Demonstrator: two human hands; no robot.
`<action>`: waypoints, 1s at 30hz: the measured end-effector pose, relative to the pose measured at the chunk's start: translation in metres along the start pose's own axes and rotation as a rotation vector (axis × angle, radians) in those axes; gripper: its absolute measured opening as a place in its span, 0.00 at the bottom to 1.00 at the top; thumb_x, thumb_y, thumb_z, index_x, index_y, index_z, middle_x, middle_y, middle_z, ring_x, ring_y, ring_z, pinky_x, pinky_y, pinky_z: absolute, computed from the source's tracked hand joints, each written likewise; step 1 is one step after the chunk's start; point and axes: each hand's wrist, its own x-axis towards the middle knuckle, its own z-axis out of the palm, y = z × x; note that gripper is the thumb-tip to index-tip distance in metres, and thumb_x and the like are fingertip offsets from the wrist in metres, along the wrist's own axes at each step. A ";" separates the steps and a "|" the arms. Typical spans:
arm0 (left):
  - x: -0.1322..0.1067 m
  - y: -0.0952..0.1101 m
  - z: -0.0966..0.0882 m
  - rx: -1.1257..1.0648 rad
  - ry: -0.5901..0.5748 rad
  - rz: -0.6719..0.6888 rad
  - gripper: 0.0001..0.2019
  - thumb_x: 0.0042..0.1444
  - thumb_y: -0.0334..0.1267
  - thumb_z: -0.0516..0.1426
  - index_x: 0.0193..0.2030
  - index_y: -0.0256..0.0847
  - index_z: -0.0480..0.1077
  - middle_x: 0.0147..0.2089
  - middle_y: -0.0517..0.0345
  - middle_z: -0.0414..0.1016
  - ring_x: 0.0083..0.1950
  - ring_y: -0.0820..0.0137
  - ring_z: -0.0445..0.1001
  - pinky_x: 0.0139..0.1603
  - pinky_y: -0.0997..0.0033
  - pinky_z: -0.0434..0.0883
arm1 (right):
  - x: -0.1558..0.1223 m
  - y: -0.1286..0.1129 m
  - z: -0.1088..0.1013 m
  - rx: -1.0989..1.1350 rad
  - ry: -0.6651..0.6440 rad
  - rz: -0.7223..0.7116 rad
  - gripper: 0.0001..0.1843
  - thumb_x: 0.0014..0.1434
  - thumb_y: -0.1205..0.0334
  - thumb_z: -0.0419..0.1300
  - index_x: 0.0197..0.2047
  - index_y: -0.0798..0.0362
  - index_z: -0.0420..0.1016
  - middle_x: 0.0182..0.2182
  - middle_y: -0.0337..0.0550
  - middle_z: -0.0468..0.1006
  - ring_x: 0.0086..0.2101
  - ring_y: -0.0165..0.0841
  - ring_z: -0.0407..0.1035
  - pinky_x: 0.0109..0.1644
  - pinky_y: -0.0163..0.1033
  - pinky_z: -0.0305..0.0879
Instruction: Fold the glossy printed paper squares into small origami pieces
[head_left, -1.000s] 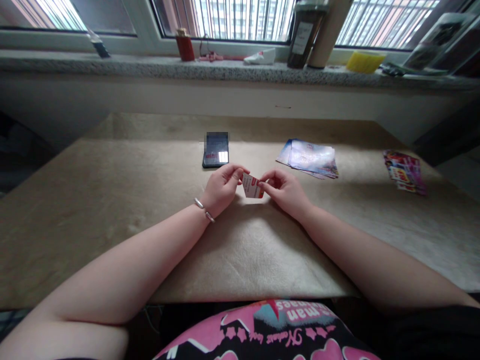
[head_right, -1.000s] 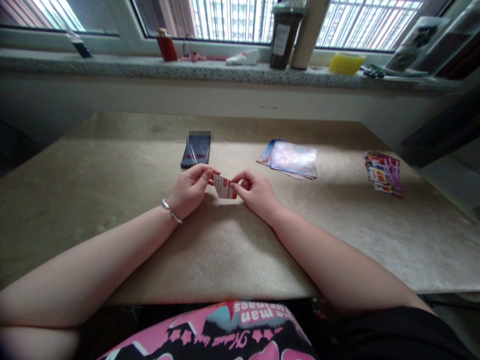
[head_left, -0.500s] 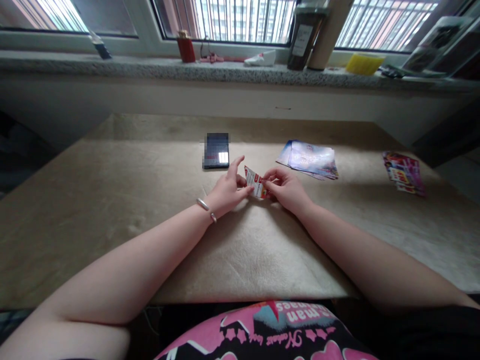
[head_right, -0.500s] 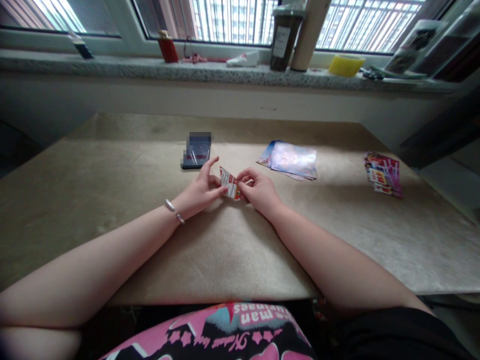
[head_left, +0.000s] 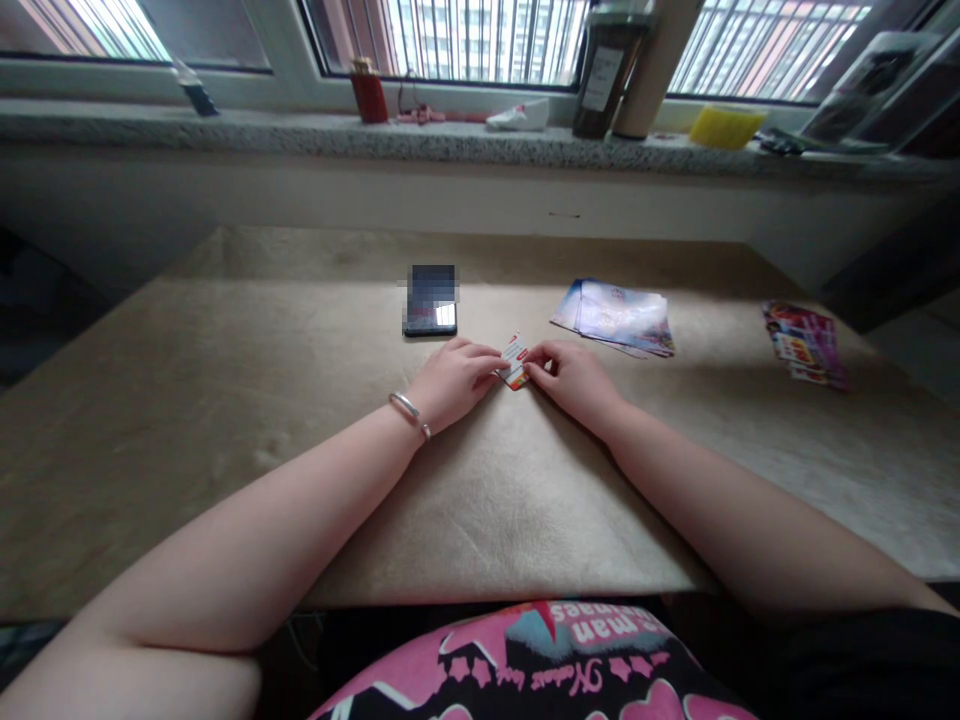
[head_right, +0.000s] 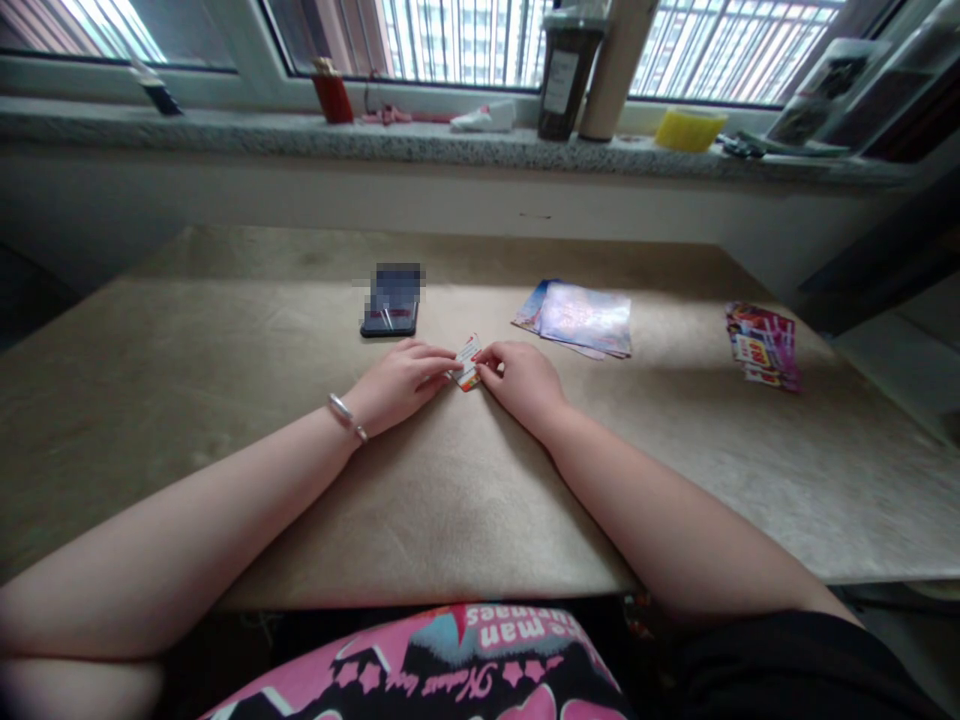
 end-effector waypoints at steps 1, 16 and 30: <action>-0.001 0.001 -0.001 0.028 0.000 0.032 0.12 0.60 0.31 0.53 0.48 0.43 0.74 0.50 0.54 0.75 0.49 0.65 0.70 0.53 0.61 0.67 | 0.000 0.000 -0.001 -0.024 0.004 -0.017 0.07 0.56 0.60 0.59 0.34 0.50 0.78 0.31 0.40 0.76 0.32 0.31 0.67 0.36 0.37 0.60; -0.006 0.010 -0.023 0.178 -0.188 0.223 0.19 0.56 0.27 0.52 0.53 0.43 0.71 0.54 0.52 0.72 0.53 0.64 0.70 0.53 0.63 0.70 | -0.001 -0.005 -0.009 -0.154 -0.038 -0.073 0.16 0.48 0.48 0.65 0.36 0.49 0.77 0.35 0.45 0.74 0.40 0.40 0.67 0.45 0.44 0.63; -0.011 0.011 -0.021 0.159 -0.197 0.239 0.20 0.57 0.26 0.51 0.55 0.41 0.69 0.53 0.49 0.71 0.54 0.64 0.70 0.54 0.62 0.70 | -0.005 0.003 -0.008 -0.052 -0.148 -0.387 0.18 0.62 0.66 0.50 0.48 0.48 0.78 0.51 0.43 0.76 0.56 0.38 0.64 0.61 0.50 0.60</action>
